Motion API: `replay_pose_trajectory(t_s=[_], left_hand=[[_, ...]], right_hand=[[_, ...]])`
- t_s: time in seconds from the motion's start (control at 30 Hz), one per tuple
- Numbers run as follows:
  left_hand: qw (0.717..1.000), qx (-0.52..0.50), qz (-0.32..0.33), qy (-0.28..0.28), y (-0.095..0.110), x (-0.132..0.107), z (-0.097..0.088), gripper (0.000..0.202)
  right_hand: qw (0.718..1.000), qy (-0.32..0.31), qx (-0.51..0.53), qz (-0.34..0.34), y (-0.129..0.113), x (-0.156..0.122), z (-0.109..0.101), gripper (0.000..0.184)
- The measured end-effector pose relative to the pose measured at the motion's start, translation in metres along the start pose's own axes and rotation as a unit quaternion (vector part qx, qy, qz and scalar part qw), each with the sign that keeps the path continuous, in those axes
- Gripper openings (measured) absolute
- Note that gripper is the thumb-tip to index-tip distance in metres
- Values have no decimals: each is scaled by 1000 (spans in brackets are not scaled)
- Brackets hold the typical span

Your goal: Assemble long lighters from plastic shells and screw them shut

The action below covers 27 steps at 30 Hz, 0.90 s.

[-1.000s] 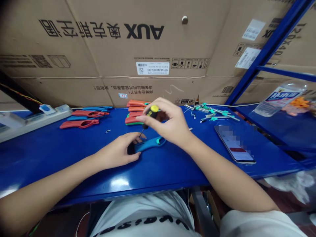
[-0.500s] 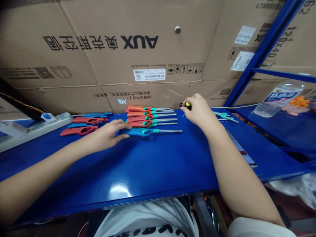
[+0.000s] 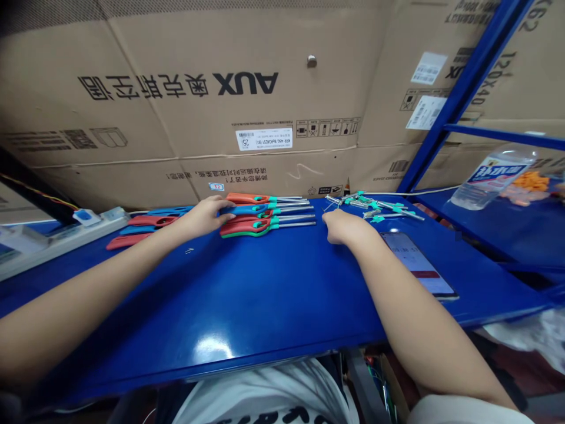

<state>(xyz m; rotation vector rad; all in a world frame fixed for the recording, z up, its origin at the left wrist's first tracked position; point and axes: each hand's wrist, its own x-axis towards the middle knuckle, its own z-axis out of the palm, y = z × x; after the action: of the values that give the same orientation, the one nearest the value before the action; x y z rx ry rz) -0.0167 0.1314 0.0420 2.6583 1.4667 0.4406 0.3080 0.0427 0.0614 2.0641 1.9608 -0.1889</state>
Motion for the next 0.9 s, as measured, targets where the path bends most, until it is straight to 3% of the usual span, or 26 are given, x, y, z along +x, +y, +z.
replay_pose_trajectory(t_s=[0.4, 0.9], left_hand=[[999, -1, 5, 36, -14, 26, 13, 33], [996, -16, -4, 85, -15, 14, 9, 36]], right_hand=[[1000, -5, -14, -16, -6, -1, 1, 42], [997, 58, -1, -41, 1, 13, 11, 41]])
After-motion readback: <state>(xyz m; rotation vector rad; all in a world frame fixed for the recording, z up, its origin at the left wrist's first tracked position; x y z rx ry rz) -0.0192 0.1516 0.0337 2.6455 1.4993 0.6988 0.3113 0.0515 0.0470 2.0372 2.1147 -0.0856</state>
